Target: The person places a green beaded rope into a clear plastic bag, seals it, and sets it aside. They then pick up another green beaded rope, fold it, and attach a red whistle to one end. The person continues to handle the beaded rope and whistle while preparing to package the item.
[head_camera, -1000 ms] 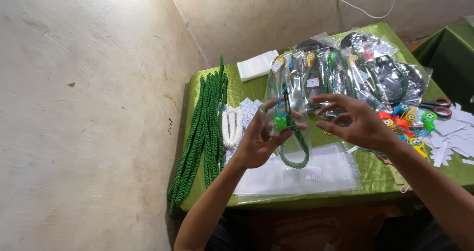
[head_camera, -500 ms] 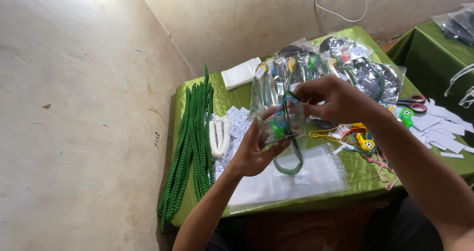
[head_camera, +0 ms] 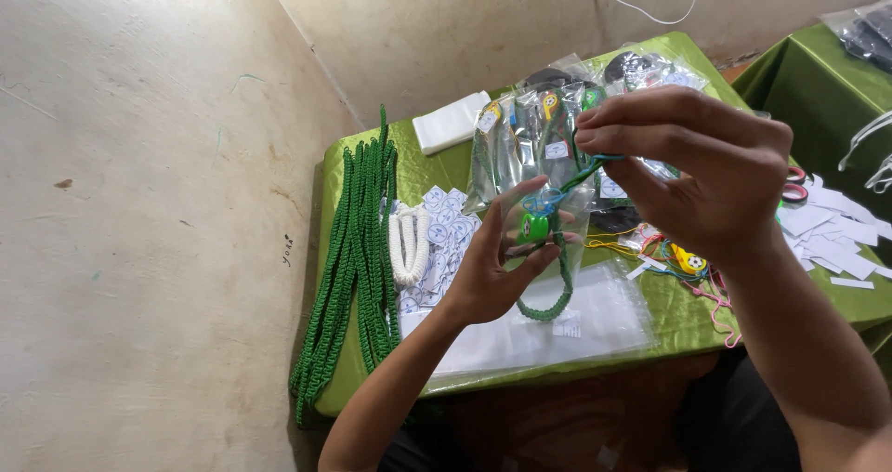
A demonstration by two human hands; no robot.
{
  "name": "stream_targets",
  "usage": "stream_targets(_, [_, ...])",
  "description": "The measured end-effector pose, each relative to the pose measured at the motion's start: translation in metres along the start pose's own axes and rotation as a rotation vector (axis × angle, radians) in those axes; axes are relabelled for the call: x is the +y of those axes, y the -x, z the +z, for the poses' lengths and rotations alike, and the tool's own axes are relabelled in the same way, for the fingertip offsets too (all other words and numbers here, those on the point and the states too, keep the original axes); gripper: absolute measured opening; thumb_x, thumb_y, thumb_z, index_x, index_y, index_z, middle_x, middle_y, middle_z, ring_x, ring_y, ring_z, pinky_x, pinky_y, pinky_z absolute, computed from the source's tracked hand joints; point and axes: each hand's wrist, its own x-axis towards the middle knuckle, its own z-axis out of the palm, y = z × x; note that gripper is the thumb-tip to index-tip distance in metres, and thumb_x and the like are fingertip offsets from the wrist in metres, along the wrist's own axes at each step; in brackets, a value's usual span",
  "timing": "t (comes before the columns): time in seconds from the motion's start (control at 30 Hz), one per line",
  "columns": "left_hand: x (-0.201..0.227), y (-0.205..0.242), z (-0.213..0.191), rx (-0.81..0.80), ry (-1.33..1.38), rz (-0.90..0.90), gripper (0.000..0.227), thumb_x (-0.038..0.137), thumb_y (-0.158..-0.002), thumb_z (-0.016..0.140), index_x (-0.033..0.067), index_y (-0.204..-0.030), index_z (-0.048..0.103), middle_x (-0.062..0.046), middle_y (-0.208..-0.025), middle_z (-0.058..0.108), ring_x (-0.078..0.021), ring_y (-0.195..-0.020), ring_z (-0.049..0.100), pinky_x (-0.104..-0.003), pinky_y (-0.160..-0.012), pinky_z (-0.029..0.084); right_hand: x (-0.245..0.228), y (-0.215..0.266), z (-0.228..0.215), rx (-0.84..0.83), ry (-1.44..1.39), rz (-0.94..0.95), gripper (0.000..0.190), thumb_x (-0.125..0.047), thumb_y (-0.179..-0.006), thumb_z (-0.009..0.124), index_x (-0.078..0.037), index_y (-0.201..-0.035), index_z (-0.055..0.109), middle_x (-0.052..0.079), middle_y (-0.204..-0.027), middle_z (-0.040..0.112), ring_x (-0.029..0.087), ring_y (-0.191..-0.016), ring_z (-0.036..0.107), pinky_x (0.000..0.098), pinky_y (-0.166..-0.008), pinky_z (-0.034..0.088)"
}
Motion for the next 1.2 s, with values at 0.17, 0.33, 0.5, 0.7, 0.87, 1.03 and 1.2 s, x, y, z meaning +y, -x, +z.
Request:
stream_targets(0.17, [0.001, -0.005, 0.004, 0.023, -0.209, -0.015, 0.057, 0.014, -0.102, 0.064, 0.0174, -0.153, 0.037, -0.012, -0.141, 0.06, -0.0275, -0.111, 0.074, -0.043, -0.101, 0.062, -0.01, -0.001, -0.002, -0.008, 0.022, -0.023, 0.004, 0.01, -0.098, 0.072, 0.009, -0.1, 0.074, 0.028, -0.106, 0.071, 0.038, -0.094, 0.077, 0.0438, -0.088, 0.065])
stream_targets(0.33, [-0.004, -0.009, 0.005, 0.027, -0.301, 0.017, 0.057, 0.017, -0.104, 0.063, 0.0197, -0.153, 0.036, -0.007, -0.145, 0.06, -0.0235, -0.104, 0.074, -0.042, -0.091, 0.068, -0.016, -0.006, -0.004, -0.03, 0.029, -0.066, 0.003, 0.011, -0.094, 0.074, 0.008, -0.096, 0.074, 0.029, -0.106, 0.072, 0.039, -0.094, 0.079, 0.0427, -0.086, 0.066])
stream_targets(0.5, [0.0, -0.009, 0.006, 0.024, -0.297, 0.007, 0.057, 0.017, -0.104, 0.063, 0.0193, -0.154, 0.035, -0.006, -0.149, 0.057, -0.022, -0.106, 0.072, -0.043, -0.093, 0.067, -0.018, -0.007, -0.002, -0.047, -0.012, -0.044, 0.002, 0.01, -0.093, 0.074, 0.008, -0.094, 0.073, 0.03, -0.106, 0.071, 0.038, -0.093, 0.078, 0.041, -0.085, 0.067])
stream_targets(0.7, [-0.002, -0.006, 0.005, 0.017, -0.231, 0.015, 0.06, 0.015, -0.103, 0.064, 0.0182, -0.155, 0.034, -0.012, -0.154, 0.053, -0.0284, -0.11, 0.076, -0.044, -0.096, 0.065, -0.012, -0.003, -0.001, -0.052, -0.061, 0.081, 0.006, 0.01, -0.093, 0.074, 0.005, -0.097, 0.073, 0.023, -0.105, 0.075, 0.033, -0.096, 0.079, 0.0359, -0.083, 0.065])
stream_targets(0.87, [0.001, -0.005, 0.006, 0.017, -0.19, 0.018, 0.06, 0.014, -0.102, 0.066, 0.0171, -0.154, 0.036, -0.013, -0.153, 0.054, -0.0286, -0.116, 0.073, -0.044, -0.102, 0.063, -0.013, -0.008, -0.006, -0.122, -0.066, 0.269, 0.01, 0.001, -0.093, 0.08, -0.001, -0.1, 0.074, 0.016, -0.11, 0.076, 0.027, -0.103, 0.078, 0.0384, -0.097, 0.06])
stream_targets(1.03, [0.001, -0.002, 0.007, 0.021, -0.096, 0.027, 0.061, 0.011, -0.101, 0.067, 0.0128, -0.154, 0.038, -0.015, -0.139, 0.062, -0.026, -0.119, 0.07, -0.04, -0.108, 0.059, -0.005, -0.011, -0.012, -0.227, -0.127, 0.356, 0.026, -0.008, -0.086, 0.084, -0.002, -0.109, 0.073, 0.015, -0.115, 0.075, 0.026, -0.107, 0.076, 0.0378, -0.1, 0.061])
stream_targets(1.2, [-0.002, -0.001, 0.009, -0.007, 0.059, 0.06, 0.049, 0.012, -0.102, 0.067, 0.0024, -0.147, 0.048, -0.015, -0.137, 0.064, -0.0325, -0.119, 0.072, -0.039, -0.108, 0.059, 0.012, 0.002, -0.016, -0.343, -0.439, 0.565, 0.044, 0.002, -0.075, 0.082, 0.004, -0.117, 0.068, 0.015, -0.118, 0.073, 0.027, -0.122, 0.069, 0.037, -0.113, 0.056])
